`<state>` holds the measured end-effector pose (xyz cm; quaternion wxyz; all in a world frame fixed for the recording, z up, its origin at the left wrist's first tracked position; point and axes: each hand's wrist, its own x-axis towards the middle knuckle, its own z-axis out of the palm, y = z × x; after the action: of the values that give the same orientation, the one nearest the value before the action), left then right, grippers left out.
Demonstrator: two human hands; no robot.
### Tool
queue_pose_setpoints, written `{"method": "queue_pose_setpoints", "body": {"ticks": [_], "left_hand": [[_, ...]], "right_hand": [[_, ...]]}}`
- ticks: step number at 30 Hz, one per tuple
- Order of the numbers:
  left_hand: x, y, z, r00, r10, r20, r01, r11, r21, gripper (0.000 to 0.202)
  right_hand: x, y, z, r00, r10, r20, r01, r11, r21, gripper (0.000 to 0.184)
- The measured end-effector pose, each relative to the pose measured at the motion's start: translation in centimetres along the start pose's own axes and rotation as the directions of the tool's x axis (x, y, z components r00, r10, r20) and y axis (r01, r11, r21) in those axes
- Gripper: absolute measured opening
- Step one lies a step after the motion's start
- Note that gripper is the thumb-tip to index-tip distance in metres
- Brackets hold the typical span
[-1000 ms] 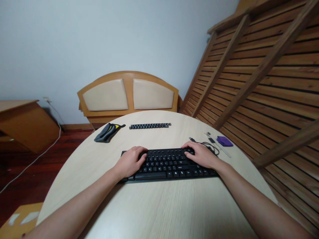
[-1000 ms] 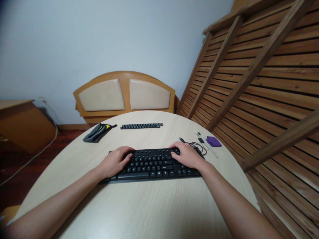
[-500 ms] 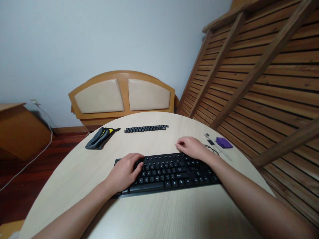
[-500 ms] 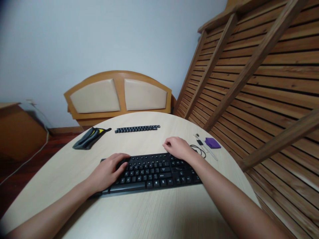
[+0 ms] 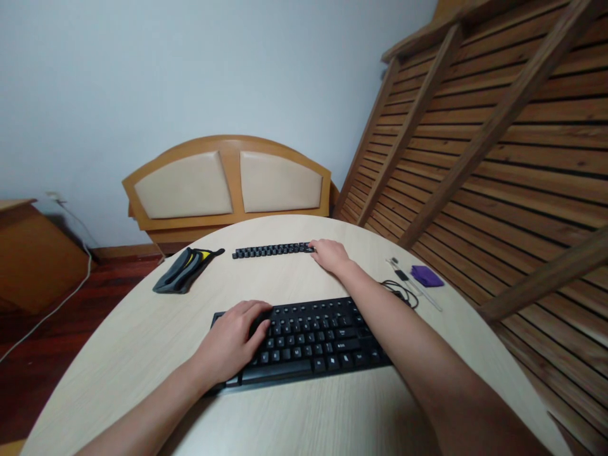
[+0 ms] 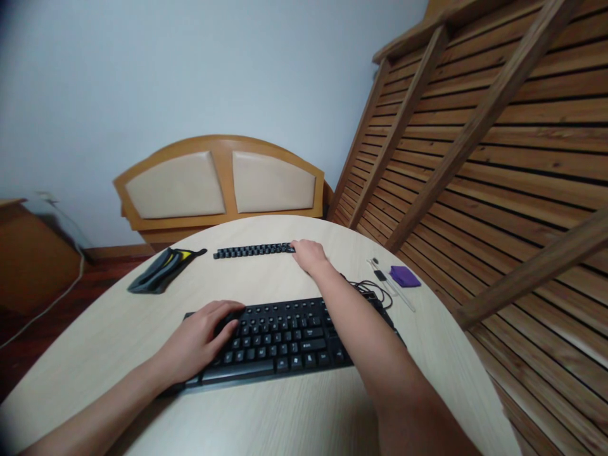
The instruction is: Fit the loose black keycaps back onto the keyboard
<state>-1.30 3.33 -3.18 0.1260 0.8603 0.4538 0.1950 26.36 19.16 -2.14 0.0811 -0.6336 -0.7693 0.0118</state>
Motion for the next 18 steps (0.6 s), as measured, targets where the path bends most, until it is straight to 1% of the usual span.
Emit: {"method": "queue_pose_setpoints", "body": {"ticks": [3,5,7,10,12,14,16,18], "left_hand": [[0.0,0.0,-0.1,1.000,0.005,0.003,-0.005,1.000,0.003,0.029],[0.1,-0.1,-0.3,1.000,0.008,0.009,-0.008,1.000,0.009,0.030],[0.1,-0.3,-0.4,1.000,0.011,0.014,-0.012,1.000,0.014,0.030],[0.2,-0.5,-0.7,1.000,0.010,0.019,-0.010,1.000,0.017,0.032],[0.3,-0.6,-0.7,1.000,0.005,0.025,-0.005,1.000,0.021,0.033],[0.3,-0.7,-0.8,1.000,-0.001,0.030,0.000,1.000,0.027,0.034],[0.2,-0.8,-0.9,0.999,-0.009,0.031,0.009,0.999,0.032,0.035],[0.2,-0.7,-1.0,0.999,-0.025,0.037,0.023,0.999,0.036,0.036]], "right_hand": [[-0.7,0.2,-0.3,1.000,0.001,0.013,-0.001,1.000,0.016,0.029],[-1.7,0.4,-0.6,1.000,-0.005,0.017,0.004,0.999,0.046,0.023],[-3.4,0.6,-1.1,1.000,-0.016,0.007,0.015,0.995,0.096,0.019],[-6.4,1.1,-1.7,0.998,-0.052,-0.023,0.056,0.976,0.212,0.021],[-8.4,1.5,-1.9,0.994,-0.104,-0.024,0.107,0.944,0.312,0.023],[-10.1,1.8,-1.8,0.985,-0.171,-0.022,0.164,0.894,0.417,0.025],[-11.4,2.1,-1.5,0.974,-0.226,-0.028,0.209,0.836,0.507,0.026],[-12.2,2.1,-1.1,0.966,-0.254,-0.044,0.232,0.785,0.575,0.026]]}}
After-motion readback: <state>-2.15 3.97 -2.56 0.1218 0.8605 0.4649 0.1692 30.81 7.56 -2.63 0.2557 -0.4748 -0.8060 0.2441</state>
